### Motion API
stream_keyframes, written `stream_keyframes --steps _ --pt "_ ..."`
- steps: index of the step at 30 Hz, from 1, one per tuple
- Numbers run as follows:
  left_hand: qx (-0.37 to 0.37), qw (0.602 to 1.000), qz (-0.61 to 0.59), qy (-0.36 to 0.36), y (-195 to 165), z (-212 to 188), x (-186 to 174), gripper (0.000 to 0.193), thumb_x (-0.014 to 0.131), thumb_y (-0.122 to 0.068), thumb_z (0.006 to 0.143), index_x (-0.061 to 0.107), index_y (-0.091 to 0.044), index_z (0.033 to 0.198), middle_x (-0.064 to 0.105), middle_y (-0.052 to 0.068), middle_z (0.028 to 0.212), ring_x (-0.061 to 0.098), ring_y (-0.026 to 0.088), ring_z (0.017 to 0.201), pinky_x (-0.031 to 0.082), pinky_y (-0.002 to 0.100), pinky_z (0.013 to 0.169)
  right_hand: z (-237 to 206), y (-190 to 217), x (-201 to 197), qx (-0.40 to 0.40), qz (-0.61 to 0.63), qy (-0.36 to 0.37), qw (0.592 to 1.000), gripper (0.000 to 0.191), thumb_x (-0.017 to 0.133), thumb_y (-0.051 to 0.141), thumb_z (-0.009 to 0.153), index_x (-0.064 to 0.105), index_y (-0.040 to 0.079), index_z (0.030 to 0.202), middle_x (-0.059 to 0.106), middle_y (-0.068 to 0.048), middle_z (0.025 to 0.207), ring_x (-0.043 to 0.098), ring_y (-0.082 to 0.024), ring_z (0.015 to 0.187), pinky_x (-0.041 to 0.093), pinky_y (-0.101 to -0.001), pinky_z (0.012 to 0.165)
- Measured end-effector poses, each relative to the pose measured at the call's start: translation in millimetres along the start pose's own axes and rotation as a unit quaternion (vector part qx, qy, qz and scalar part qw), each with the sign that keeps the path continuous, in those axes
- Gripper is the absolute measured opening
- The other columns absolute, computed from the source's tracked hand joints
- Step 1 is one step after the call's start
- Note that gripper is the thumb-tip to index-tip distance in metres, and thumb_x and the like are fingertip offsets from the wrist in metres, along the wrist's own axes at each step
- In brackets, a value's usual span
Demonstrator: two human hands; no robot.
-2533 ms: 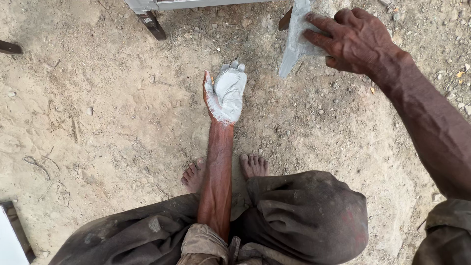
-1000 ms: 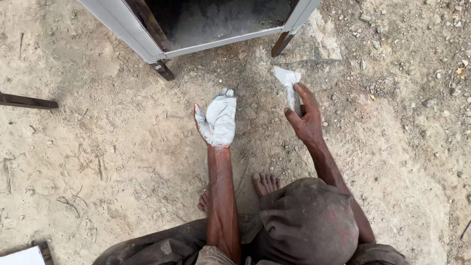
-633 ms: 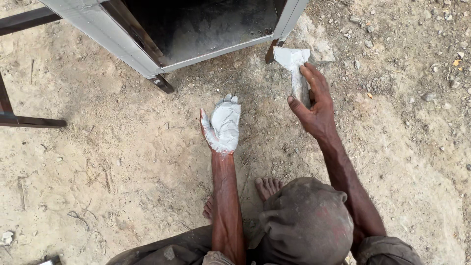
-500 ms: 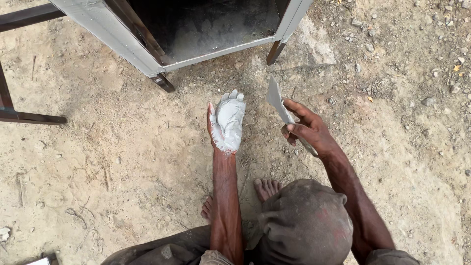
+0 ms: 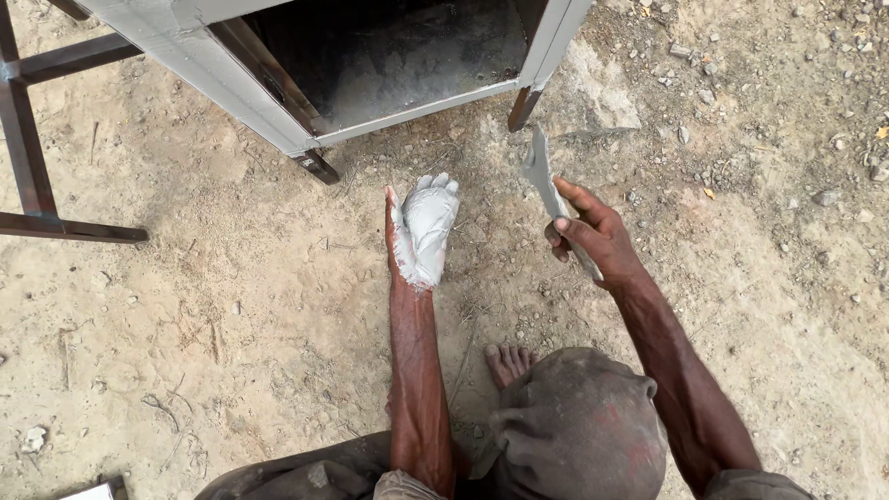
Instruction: The person kneels on the ground and uses a trowel to scoop a white paste from their left hand and apply it to the edges and corners of a metal cabinet. They repeatedly smooth the paste along the frame and corners.
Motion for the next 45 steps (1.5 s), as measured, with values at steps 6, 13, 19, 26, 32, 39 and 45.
stream_keyframes --steps 6,13,19,26,32,39,45 --pt "-0.025 0.999 -0.023 -0.031 20 0 -28 0.061 0.057 -0.047 0.104 0.052 0.005 0.136 0.064 0.024 0.132 0.066 0.038 0.117 0.058 0.047 0.1 46 136 13 -0.441 -0.469 -0.213 0.735 0.079 0.083 0.021 0.104 0.035 0.013 0.167 0.021 -0.013 0.172 0.026 -0.028 0.162 0.044 -0.0502 0.128" --pt "-0.024 0.998 -0.036 -0.051 13 -2 -60 0.059 0.057 -0.045 0.103 0.052 0.003 0.137 0.064 0.023 0.133 0.065 0.038 0.12 0.056 0.049 0.102 111 146 10 -0.507 -0.458 -0.257 0.683 0.088 0.086 0.022 0.094 0.036 0.016 0.165 0.02 -0.013 0.168 0.023 -0.031 0.161 0.048 -0.05 0.131" --pt "-0.02 0.997 -0.025 -0.074 11 1 -75 0.06 0.057 -0.046 0.103 0.055 0.003 0.136 0.065 0.023 0.133 0.064 0.039 0.121 0.054 0.049 0.103 123 135 11 -0.524 -0.455 -0.288 0.66 0.088 0.088 0.018 0.094 0.035 0.016 0.164 0.021 -0.014 0.166 0.022 -0.032 0.159 0.048 -0.0514 0.13" --pt "-0.042 0.994 -0.044 -0.085 22 8 -84 0.057 0.058 -0.046 0.103 0.053 0.002 0.134 0.064 0.024 0.132 0.064 0.04 0.12 0.054 0.049 0.105 135 131 6 -0.525 -0.438 -0.308 0.662 0.089 0.089 0.021 0.093 0.035 0.02 0.164 0.021 -0.011 0.167 0.022 -0.029 0.157 0.044 -0.0543 0.13" --pt "-0.045 0.993 -0.02 -0.11 25 11 -96 0.061 0.059 -0.047 0.101 0.052 0.002 0.138 0.065 0.023 0.134 0.065 0.039 0.119 0.054 0.049 0.104 160 129 6 -0.518 -0.392 -0.288 0.704 0.091 0.086 0.023 0.096 0.028 0.029 0.166 0.014 -0.005 0.166 0.021 -0.023 0.156 0.045 -0.0452 0.125" --pt "-0.048 0.991 -0.027 -0.119 28 13 -96 0.062 0.059 -0.047 0.1 0.052 0.0 0.139 0.065 0.021 0.135 0.065 0.038 0.121 0.053 0.048 0.105 115 117 16 -0.518 -0.393 -0.296 0.699 0.091 0.09 0.015 0.097 0.031 0.025 0.166 0.008 -0.006 0.171 0.009 -0.024 0.163 0.031 -0.0486 0.133" --pt "-0.029 0.992 0.01 -0.123 28 10 -87 0.062 0.058 -0.046 0.102 0.052 0.003 0.14 0.064 0.023 0.135 0.065 0.036 0.119 0.053 0.047 0.105 107 137 17 -0.519 -0.412 -0.281 0.694 0.091 0.089 0.017 0.093 0.035 0.022 0.166 0.013 -0.009 0.17 0.014 -0.025 0.162 0.032 -0.0492 0.133"
Point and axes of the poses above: each hand's wrist, its own z-axis towards the middle knuckle, its own x-axis out of the palm, y = z × x, the point moved 10 cm from there along z, towards the middle knuckle
